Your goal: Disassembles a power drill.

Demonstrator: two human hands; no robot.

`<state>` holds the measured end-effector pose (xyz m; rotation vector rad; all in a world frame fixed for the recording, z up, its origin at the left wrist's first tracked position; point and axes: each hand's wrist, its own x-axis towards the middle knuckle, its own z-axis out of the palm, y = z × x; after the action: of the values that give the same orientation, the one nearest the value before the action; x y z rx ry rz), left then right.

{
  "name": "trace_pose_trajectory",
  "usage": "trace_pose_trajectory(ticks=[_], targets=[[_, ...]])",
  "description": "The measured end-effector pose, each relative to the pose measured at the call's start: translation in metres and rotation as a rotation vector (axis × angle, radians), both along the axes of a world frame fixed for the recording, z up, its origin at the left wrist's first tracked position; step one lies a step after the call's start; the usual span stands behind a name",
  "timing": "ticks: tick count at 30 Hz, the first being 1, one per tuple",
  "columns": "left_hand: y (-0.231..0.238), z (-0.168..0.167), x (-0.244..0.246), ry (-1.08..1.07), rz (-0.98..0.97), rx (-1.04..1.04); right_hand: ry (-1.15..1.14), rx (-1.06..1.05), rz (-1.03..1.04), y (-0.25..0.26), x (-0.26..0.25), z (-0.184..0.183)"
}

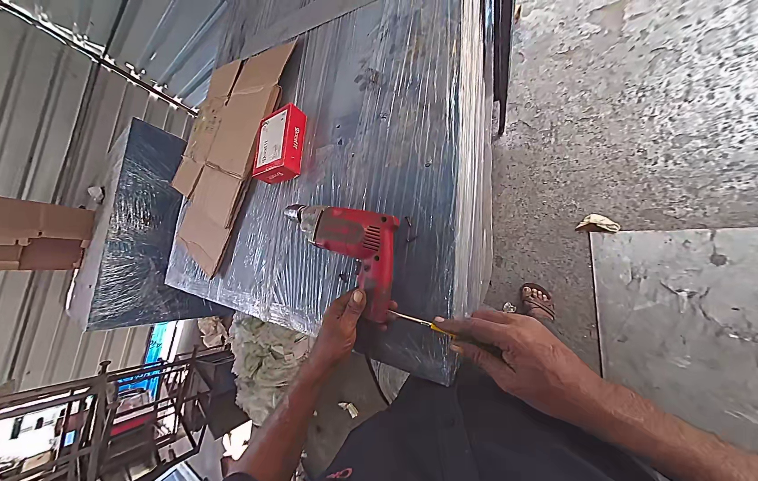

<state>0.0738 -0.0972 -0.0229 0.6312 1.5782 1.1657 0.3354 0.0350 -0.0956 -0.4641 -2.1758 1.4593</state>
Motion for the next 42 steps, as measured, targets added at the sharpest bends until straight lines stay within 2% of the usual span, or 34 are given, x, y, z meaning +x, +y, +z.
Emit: trace_pose_trajectory(ticks=[3,5,7,11,12,13,14,17,19,21,22,24,28,30,34,38,42], targets=[[0.001,0.001,0.001,-0.012,0.015,-0.003,0.013,0.197,-0.017,0.001,-0.001,-0.003],[0.001,0.001,0.003,-0.006,0.020,-0.011,0.014,0.106,0.018,0.004,-0.002,0.000],[-0.001,0.002,0.004,0.007,0.022,-0.017,-0.029,-0.174,0.092,0.005,-0.004,0.007],[0.000,0.004,0.004,0.021,0.021,-0.018,-0.061,-1.007,0.209,0.005,-0.008,0.014],[0.000,0.004,0.004,0.020,0.023,-0.020,-0.040,-1.142,0.229,0.003,-0.008,0.013],[0.000,0.003,0.005,0.019,0.028,-0.020,-0.029,-1.168,0.231,0.001,-0.008,0.012],[0.000,0.003,0.005,0.018,0.029,-0.017,-0.032,-1.068,0.209,0.001,-0.007,0.011],[0.001,0.006,-0.001,0.103,-0.040,-0.038,-0.046,-0.375,0.098,0.002,-0.004,0.008],[0.003,0.020,-0.008,0.453,-0.167,-0.140,-0.019,-0.008,0.034,0.004,-0.003,0.009],[0.009,0.035,-0.010,0.890,-0.263,-0.225,-0.014,0.201,-0.011,0.004,-0.005,0.010],[0.012,0.039,-0.010,1.014,-0.284,-0.236,-0.009,0.261,-0.021,0.003,-0.006,0.008],[0.017,0.045,-0.008,1.118,-0.292,-0.278,0.005,0.279,-0.029,-0.004,-0.009,0.005],[0.016,0.057,-0.007,0.924,-0.295,-0.321,0.012,0.060,0.040,-0.007,-0.012,0.007],[0.010,0.057,-0.003,0.963,-0.336,-0.307,0.003,0.002,0.066,-0.006,-0.011,0.008],[0.009,0.047,0.012,1.304,-0.321,-0.375,-0.016,0.148,0.010,-0.011,-0.012,0.007],[0.006,0.042,0.014,1.316,-0.224,-0.409,-0.040,0.227,-0.007,-0.014,-0.011,0.012],[0.003,0.049,0.005,1.143,-0.167,-0.367,-0.031,-0.083,0.083,-0.005,-0.014,0.019]])
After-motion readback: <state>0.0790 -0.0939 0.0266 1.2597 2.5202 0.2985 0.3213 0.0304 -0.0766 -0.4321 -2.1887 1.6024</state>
